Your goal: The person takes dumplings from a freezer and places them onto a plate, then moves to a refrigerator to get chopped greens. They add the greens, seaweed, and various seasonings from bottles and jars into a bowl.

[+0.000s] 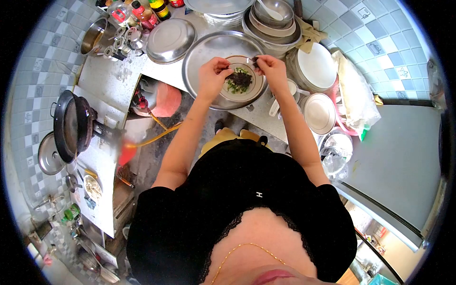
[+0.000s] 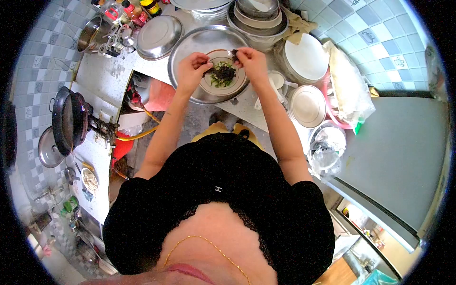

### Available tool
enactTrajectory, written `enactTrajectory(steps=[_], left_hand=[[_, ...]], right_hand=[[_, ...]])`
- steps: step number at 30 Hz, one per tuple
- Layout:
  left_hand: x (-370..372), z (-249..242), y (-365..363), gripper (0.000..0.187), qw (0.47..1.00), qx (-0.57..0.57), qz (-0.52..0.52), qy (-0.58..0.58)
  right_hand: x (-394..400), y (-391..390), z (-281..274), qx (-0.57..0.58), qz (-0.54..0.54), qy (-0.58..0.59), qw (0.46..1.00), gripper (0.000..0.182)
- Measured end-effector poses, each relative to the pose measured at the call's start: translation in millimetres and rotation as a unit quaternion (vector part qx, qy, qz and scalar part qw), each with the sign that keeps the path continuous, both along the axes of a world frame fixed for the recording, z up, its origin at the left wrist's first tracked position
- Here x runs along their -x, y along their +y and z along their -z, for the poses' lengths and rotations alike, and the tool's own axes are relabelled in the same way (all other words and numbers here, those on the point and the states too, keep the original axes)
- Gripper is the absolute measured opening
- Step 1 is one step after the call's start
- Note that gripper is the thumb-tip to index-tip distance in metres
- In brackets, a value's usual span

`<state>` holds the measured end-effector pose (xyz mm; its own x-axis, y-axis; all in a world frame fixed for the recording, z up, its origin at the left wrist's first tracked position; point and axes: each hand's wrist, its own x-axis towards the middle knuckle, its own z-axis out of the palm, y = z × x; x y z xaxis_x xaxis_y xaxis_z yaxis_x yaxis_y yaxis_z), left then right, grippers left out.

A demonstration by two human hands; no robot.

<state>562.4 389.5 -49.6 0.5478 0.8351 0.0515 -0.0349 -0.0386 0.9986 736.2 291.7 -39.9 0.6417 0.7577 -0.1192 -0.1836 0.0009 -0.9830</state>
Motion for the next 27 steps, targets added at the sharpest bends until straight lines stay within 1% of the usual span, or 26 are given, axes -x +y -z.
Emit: enactTrajectory(steps=[1,2,4,5,7,8,10,11,13,14,16,17,19,20,22,23,25,26,27], left_hand=[[-0.2,2.4,0.6,0.018,0.996,-0.041,0.011,0.076],[-1.4,2.3,-0.6,0.018,0.996,-0.041,0.012,0.076],[-5.8,2.2,-3.2,0.017,0.974,-0.158,0.014,0.163],[-6.8,1.5,-2.5,0.017,0.974,-0.159,0.015,0.163],[-5.4,0.8,-0.2,0.020,0.930,-0.237,0.092,0.264],[-3.8,3.0,0.1,0.020,0.930,-0.236,0.094,0.267],[-5.6,8.1,5.9,0.019,0.891,-0.308,0.125,0.309],[-7.4,11.4,11.9,0.019,0.891,-0.309,0.125,0.309],[-5.4,18.2,19.8,0.016,0.929,-0.328,0.036,0.166],[-3.0,18.0,19.4,0.016,0.929,-0.327,0.037,0.168],[0.1,16.0,19.5,0.011,0.955,-0.272,-0.024,0.116],[1.9,11.9,17.5,0.011,0.954,-0.274,-0.024,0.115],[10.9,5.4,7.7,0.010,0.955,-0.260,-0.029,0.138],[14.5,0.7,1.6,0.010,0.955,-0.260,-0.030,0.139],[16.8,-6.9,-11.0,0.010,0.954,-0.256,-0.028,0.152],[15.9,-7.2,-15.4,0.010,0.954,-0.256,-0.029,0.152],[10.1,-6.9,-23.2,0.010,0.982,-0.106,-0.022,0.154],[5.8,-6.2,-28.6,0.010,0.982,-0.105,-0.024,0.153],[0.6,-5.4,-33.6,0.012,0.970,-0.217,-0.043,0.099]], right_hand=[[5.7,-4.5,-4.6,0.048,-0.040,-0.080,0.995,0.010],[11.0,-5.7,-9.1,0.095,-0.078,-0.160,0.979,0.010],[16.0,-4.9,5.1,0.093,-0.059,-0.179,0.978,0.010],[16.8,-4.8,6.9,0.112,-0.090,-0.270,0.952,0.011],[21.2,-5.9,12.2,0.149,-0.150,-0.440,0.873,0.013],[24.6,-7.4,17.0,0.150,-0.151,-0.437,0.874,0.013],[25.4,-7.3,22.8,0.155,-0.107,-0.498,0.847,0.020],[24.2,-8.5,16.1,0.155,-0.106,-0.498,0.846,0.020],[26.1,-15.1,-1.1,0.208,-0.153,-0.546,0.797,0.025],[26.8,-14.6,4.6,0.208,-0.154,-0.545,0.797,0.025],[28.0,-10.5,18.8,0.184,-0.157,-0.537,0.808,0.029],[28.0,-8.9,17.1,0.183,-0.155,-0.538,0.808,0.029],[28.1,-6.9,13.6,0.151,-0.084,-0.544,0.821,0.026],[27.4,-7.9,9.6,0.150,-0.086,-0.544,0.821,0.026],[23.8,-13.3,-0.3,0.142,-0.072,-0.459,0.874,0.018],[25.4,-18.3,-6.5,0.142,-0.073,-0.460,0.874,0.018],[29.8,-29.9,-18.2,0.206,-0.099,-0.415,0.880,0.021],[32.9,-33.6,-12.8,0.206,-0.101,-0.416,0.880,0.021],[37.9,-35.6,-2.9,0.123,-0.084,-0.415,0.898,0.023]])
